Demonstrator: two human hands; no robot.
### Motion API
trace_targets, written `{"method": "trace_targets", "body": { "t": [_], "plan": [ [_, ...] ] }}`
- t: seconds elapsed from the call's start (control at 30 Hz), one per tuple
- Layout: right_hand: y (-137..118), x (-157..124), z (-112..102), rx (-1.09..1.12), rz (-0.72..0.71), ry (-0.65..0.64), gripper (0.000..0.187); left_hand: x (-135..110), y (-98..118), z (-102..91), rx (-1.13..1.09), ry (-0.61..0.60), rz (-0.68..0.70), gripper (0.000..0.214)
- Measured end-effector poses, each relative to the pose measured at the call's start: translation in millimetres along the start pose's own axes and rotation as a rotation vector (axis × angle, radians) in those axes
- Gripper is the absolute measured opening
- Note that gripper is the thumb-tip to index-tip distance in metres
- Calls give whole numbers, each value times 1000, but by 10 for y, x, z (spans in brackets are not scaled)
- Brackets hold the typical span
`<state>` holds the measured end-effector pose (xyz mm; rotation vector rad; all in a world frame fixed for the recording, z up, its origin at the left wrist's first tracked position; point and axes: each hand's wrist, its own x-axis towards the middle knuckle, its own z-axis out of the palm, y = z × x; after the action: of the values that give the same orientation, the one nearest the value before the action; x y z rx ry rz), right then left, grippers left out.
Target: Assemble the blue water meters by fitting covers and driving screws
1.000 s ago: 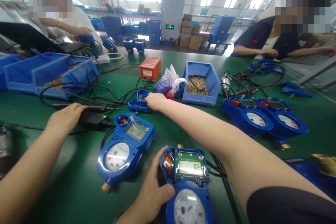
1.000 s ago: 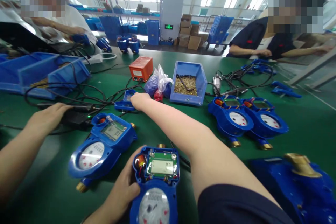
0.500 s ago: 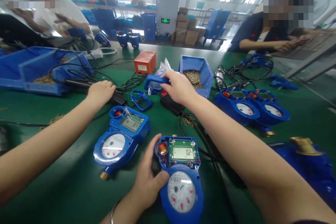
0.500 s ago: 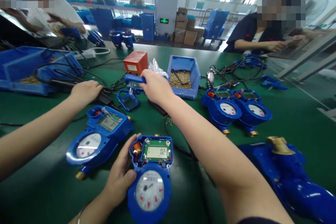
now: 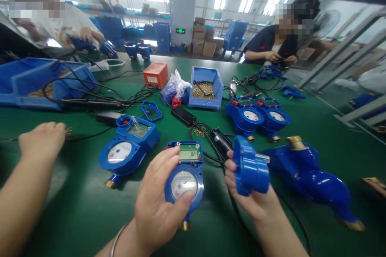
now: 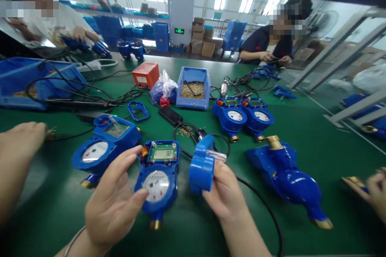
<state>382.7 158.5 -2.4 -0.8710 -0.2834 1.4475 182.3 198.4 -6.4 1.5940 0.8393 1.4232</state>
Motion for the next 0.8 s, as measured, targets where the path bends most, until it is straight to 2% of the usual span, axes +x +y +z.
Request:
{"method": "trace_targets", "body": {
  "t": [0.07, 0.17, 0.23, 0.3, 0.37, 0.43, 0.5, 0.57, 0.67, 0.73, 0.8],
  "plan": [
    [191, -81, -1, 172, 147, -110, 30, 36, 136, 137, 62, -138, 88, 55],
    [378, -195, 49, 299, 256, -242, 30, 121, 307, 346, 150, -325, 136, 57],
    [431, -268, 94, 285, 304, -238, 25, 171, 396, 448, 169, -448, 97, 61],
    [463, -331, 128, 247, 331, -247, 22, 205, 467, 511, 194, -520, 51, 67],
    [506, -380, 138, 251, 348, -303, 22, 225, 519, 542, 255, -561, 7, 70],
    [563, -416, 128, 290, 380, -397, 25, 236, 543, 554, 346, -606, -38, 64],
    [620, -440, 109, 345, 406, -482, 36, 242, 533, 555, 432, -626, -77, 50],
    [661, -454, 94, 384, 420, -537, 45, 245, 495, 551, 480, -596, -88, 32],
    [684, -463, 90, 380, 409, -544, 42, 248, 426, 535, 451, -572, -84, 9],
    [681, -464, 94, 356, 398, -546, 43, 244, 385, 519, 401, -560, -90, 13],
    [667, -467, 99, 320, 371, -524, 47, 231, 348, 499, 359, -495, -103, 20]
  ]
}}
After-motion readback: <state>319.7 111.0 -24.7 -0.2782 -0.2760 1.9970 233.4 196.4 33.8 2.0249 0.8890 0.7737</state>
